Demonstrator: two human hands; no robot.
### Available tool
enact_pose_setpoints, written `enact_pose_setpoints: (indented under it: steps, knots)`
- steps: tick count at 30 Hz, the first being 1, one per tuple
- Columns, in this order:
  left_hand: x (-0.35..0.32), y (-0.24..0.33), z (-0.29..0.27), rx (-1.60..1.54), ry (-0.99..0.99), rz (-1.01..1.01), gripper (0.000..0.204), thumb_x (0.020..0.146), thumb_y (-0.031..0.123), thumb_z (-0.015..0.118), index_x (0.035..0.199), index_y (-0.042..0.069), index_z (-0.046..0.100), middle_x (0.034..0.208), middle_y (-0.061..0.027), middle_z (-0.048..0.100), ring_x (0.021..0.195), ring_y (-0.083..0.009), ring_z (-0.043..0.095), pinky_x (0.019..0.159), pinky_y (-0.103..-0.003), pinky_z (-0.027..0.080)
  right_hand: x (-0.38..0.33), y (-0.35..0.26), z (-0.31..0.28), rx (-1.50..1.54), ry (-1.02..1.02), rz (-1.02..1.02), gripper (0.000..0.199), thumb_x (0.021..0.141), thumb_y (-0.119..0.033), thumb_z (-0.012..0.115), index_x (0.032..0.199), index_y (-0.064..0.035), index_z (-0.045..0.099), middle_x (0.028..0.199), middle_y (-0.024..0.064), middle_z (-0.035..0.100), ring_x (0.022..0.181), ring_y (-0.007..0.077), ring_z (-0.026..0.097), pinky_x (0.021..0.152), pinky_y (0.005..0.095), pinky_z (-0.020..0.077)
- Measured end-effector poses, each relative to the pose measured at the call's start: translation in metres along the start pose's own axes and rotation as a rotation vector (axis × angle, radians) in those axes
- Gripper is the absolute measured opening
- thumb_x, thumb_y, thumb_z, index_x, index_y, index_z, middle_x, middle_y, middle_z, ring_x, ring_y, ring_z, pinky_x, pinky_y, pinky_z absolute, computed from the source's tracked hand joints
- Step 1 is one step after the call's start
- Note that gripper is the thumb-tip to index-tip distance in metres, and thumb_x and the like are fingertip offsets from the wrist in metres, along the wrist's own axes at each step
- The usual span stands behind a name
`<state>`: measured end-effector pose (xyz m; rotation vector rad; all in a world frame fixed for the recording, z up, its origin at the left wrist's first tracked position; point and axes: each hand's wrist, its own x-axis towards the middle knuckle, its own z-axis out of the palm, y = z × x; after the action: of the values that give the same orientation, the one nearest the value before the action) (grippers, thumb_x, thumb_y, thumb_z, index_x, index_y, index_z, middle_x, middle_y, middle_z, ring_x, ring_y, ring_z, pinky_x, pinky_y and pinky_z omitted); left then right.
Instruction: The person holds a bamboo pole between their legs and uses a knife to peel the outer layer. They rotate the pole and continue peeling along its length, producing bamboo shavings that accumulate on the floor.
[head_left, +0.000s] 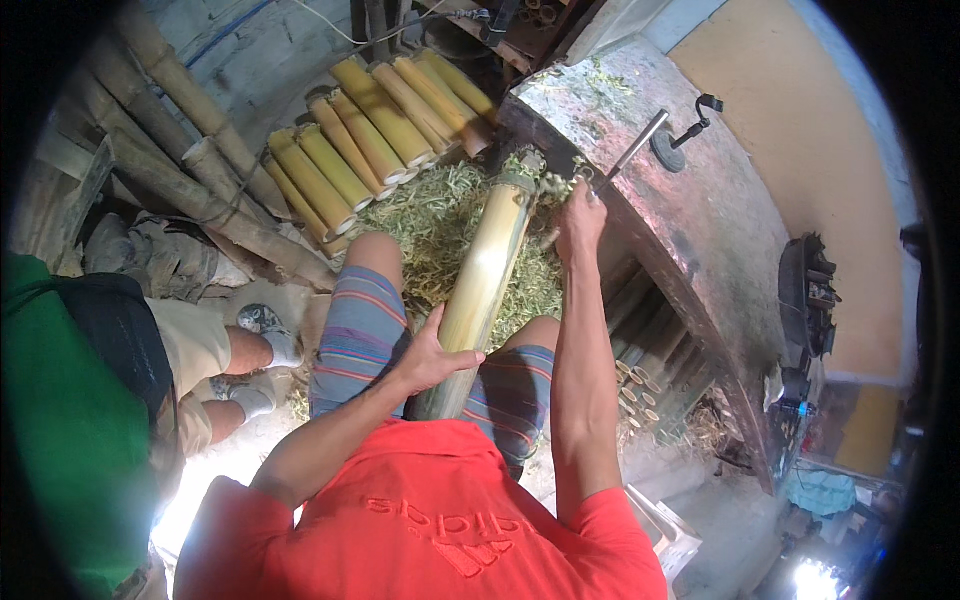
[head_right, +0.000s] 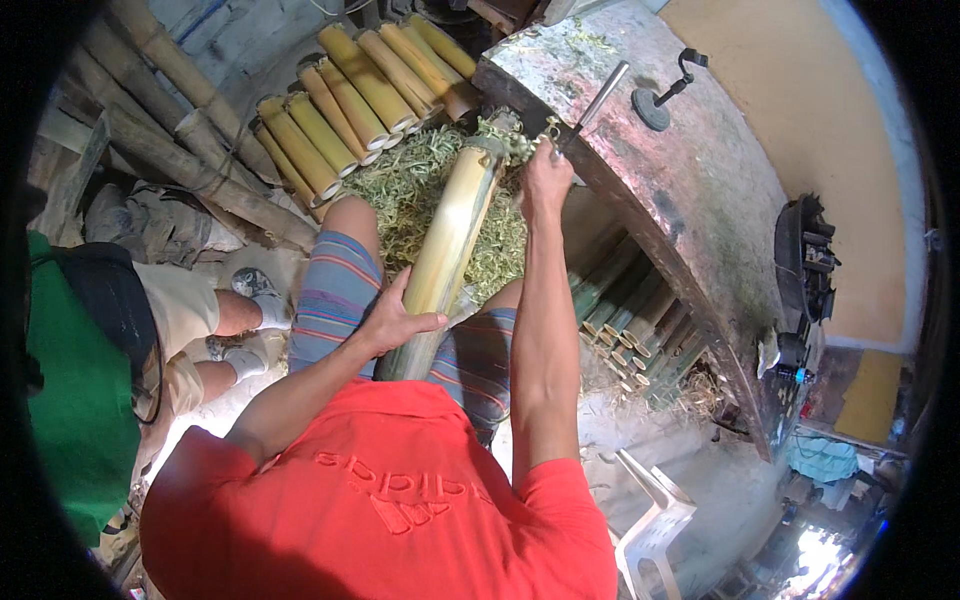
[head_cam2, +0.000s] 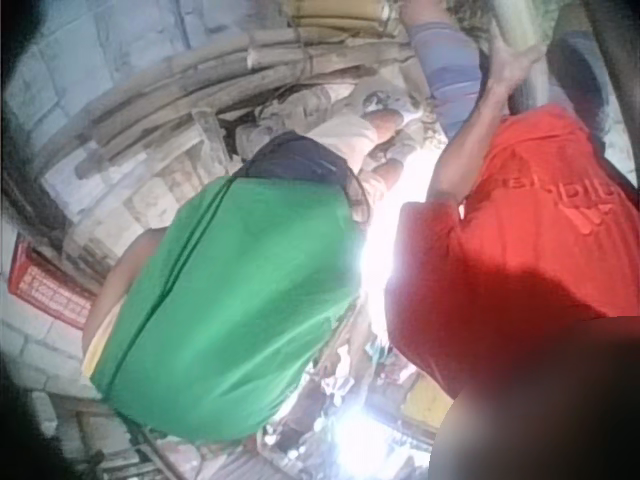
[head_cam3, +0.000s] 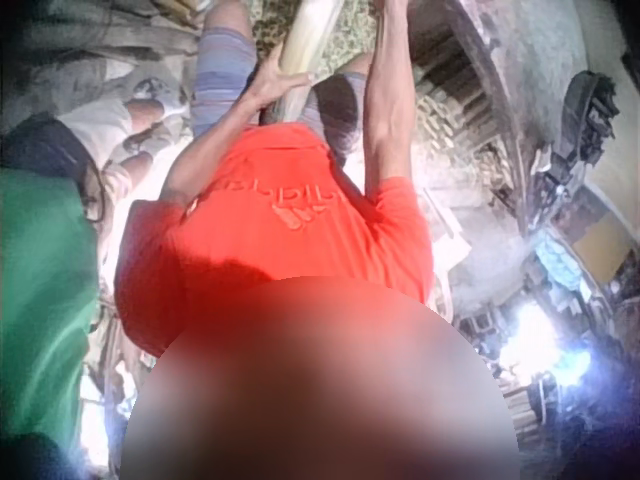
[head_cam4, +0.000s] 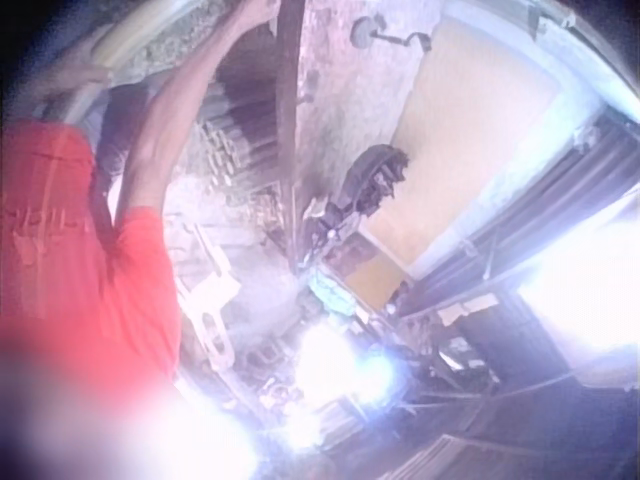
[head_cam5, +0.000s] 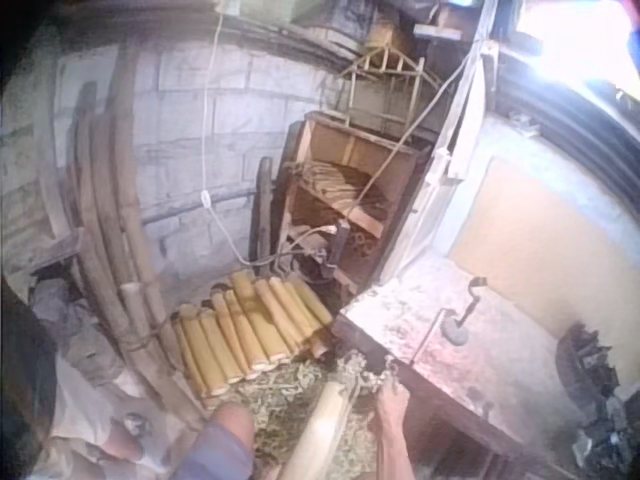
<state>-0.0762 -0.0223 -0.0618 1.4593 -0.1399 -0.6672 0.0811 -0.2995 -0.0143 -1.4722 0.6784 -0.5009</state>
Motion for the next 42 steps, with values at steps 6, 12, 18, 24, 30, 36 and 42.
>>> enact_pose_setpoints:
  steps: [6,12,18,24,30,36,42]
  knots:
    - [0.001,-0.001,0.0,-0.209,-0.069,-0.086,0.094,0.08,0.018,0.091,0.157,0.0,0.04,0.138,-0.0135,0.062,0.127,-0.0224,0.06,0.11,-0.038,0.048,-0.042,0.013,-0.107,-0.752,0.102,-0.222,0.044,0.105,-0.04,0.066,0.093,0.0023,0.069,0.067,0.0085,0.06,0.066,0.0183,0.054,0.065,0.0387,0.047]
    - [-0.002,-0.007,0.0,-0.293,-0.102,-0.122,0.088,0.082,0.022,0.086,0.156,0.002,0.043,0.137,-0.0115,0.063,0.126,-0.0216,0.06,0.11,-0.038,0.047,-0.12,0.045,-0.161,-0.848,0.085,-0.408,0.055,0.1,-0.032,0.075,0.145,-0.0056,0.057,0.119,0.0215,0.07,0.093,0.0338,0.068,0.088,0.0418,0.0547]
    - [-0.003,-0.011,-0.005,-0.249,-0.136,-0.12,0.09,0.084,0.031,0.085,0.157,0.001,0.042,0.136,-0.0144,0.064,0.124,-0.0225,0.062,0.111,-0.039,0.047,-0.167,0.048,-0.108,-0.622,-0.256,-0.567,0.018,0.098,-0.01,0.073,0.115,-0.0044,0.071,0.102,0.0152,0.067,0.088,0.0306,0.068,0.078,0.0396,0.0536]
    - [-0.024,0.05,-0.022,0.612,0.104,0.023,0.064,0.094,0.036,0.079,0.143,0.001,0.058,0.125,-0.0208,0.066,0.12,-0.0365,0.064,0.105,-0.047,0.049,-0.161,0.031,-0.076,-0.759,-0.334,-0.614,0.016,0.098,-0.019,0.076,0.111,-0.0087,0.074,0.098,0.0117,0.067,0.088,0.0318,0.068,0.077,0.0419,0.054]
    - [0.027,0.102,-0.03,1.116,0.207,0.919,0.023,0.1,0.019,0.069,0.117,0.005,0.07,0.101,-0.0146,0.067,0.101,-0.0364,0.064,0.094,-0.05,0.048,-0.158,0.029,-0.08,-0.704,-0.421,-0.66,0.016,0.094,-0.023,0.08,0.104,-0.0105,0.076,0.087,0.0103,0.062,0.079,0.0329,0.063,0.072,0.0437,0.0486]
    - [-0.021,0.046,-0.04,1.011,-0.025,0.616,0.018,0.1,0.021,0.07,0.105,0.004,0.069,0.095,-0.0129,0.069,0.087,-0.0354,0.066,0.076,-0.047,0.047,-0.216,0.03,-0.106,-0.704,-0.541,-0.602,0.017,0.09,-0.018,0.083,0.102,-0.0079,0.076,0.089,0.0112,0.066,0.084,0.0309,0.065,0.074,0.0418,0.0492]
    - [0.007,0.024,-0.044,0.939,0.081,0.596,0.013,0.098,0.016,0.071,0.106,0.006,0.069,0.092,-0.0119,0.069,0.086,-0.0347,0.066,0.074,-0.047,0.049,-0.178,0.051,-0.101,-0.653,-0.539,-0.601,0.017,0.089,-0.019,0.083,0.101,-0.0078,0.076,0.09,0.0104,0.067,0.083,0.0304,0.065,0.072,0.0418,0.0498]
